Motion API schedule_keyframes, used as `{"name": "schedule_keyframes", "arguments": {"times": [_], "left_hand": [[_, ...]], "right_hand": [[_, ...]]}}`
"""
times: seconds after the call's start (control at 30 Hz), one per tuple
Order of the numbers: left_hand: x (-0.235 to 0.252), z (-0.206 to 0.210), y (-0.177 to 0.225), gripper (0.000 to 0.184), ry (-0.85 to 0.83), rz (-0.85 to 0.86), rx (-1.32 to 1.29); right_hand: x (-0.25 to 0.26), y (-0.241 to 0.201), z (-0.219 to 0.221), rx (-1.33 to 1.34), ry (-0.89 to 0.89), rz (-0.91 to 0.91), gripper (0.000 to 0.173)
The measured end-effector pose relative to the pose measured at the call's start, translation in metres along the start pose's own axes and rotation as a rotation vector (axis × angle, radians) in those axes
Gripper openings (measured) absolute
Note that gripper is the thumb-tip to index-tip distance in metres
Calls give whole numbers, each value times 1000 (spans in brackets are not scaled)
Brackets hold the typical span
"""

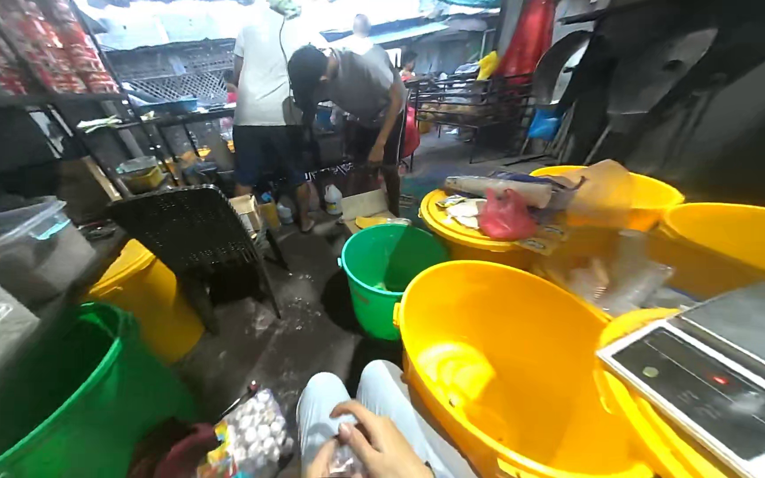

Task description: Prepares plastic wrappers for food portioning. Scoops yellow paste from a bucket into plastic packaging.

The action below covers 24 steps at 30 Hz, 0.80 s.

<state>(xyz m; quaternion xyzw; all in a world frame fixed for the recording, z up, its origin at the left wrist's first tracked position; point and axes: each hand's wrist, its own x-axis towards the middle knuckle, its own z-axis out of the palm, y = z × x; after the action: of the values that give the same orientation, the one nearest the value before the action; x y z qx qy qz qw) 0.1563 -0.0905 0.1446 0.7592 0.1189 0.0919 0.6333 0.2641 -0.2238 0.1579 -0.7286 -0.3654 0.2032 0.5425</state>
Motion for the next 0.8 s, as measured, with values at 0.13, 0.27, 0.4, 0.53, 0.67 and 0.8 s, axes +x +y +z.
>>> {"name": "schedule_keyframes", "arguments": {"times": [0.13,0.27,0.4,0.53,0.67,0.8], "left_hand": [[27,18,24,7,404,178,-176],[41,10,32,19,709,409,-308],[45,-13,38,25,938,422,-361],[47,-18,10,35,783,270,-385],[54,-9,-45,65,746,62,-223],[50,1,-33,53,787,310,168]], "right_hand": [[1,-1,-17,240,-123,-7,88],[-2,13,-27,333,-263,101,18],[8,24,-53,533,-180,182,3],[13,40,-71,963,-26,169,10],[16,23,-94,697,203,161,9],[16,6,-106,153,218,56,17]]}}
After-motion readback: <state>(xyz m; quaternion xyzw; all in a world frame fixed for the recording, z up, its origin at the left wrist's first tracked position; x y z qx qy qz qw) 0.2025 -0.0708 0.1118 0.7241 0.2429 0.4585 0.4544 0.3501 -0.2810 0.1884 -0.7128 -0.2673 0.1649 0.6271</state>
